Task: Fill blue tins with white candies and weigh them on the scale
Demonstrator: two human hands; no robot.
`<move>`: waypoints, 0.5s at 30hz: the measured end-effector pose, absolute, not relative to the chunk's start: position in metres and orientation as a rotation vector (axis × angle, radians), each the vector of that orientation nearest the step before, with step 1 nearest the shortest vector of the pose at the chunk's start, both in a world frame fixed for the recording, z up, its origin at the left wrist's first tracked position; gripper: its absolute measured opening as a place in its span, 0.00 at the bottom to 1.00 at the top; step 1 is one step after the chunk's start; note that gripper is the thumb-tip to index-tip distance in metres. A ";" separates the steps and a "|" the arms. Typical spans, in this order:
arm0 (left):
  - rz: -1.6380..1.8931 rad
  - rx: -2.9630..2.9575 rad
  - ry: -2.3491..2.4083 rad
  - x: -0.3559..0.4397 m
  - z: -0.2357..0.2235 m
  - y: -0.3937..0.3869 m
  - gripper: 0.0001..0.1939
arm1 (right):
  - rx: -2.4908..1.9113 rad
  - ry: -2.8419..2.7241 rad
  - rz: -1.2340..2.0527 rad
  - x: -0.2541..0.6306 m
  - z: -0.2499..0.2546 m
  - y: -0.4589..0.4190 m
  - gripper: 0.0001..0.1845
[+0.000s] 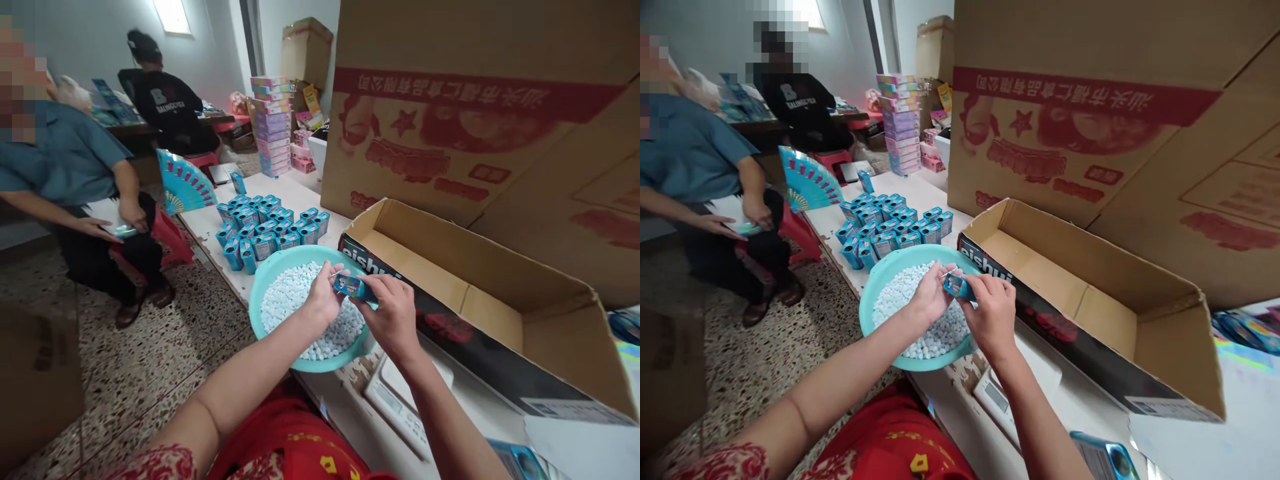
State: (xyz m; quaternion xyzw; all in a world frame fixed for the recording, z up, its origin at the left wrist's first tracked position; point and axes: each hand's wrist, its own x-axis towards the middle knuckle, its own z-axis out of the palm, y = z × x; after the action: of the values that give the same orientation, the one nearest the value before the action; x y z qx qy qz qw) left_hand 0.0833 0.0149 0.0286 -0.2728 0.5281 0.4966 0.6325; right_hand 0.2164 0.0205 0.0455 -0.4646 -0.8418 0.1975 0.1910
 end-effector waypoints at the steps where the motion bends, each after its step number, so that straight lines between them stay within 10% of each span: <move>1: 1.176 -0.650 1.201 0.082 0.026 0.014 0.16 | -1.300 -2.375 0.528 0.213 0.044 0.021 0.13; 15: 1.172 -0.754 1.253 0.081 0.027 0.014 0.13 | -1.354 -2.421 0.502 0.215 0.033 0.022 0.14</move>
State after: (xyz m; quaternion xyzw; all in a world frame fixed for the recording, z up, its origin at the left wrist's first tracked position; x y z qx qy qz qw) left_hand 0.0812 0.0143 0.0268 -0.3241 0.5386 0.5040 0.5923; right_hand 0.2148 0.0218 0.0331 -0.4741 -0.8476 0.1759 0.1606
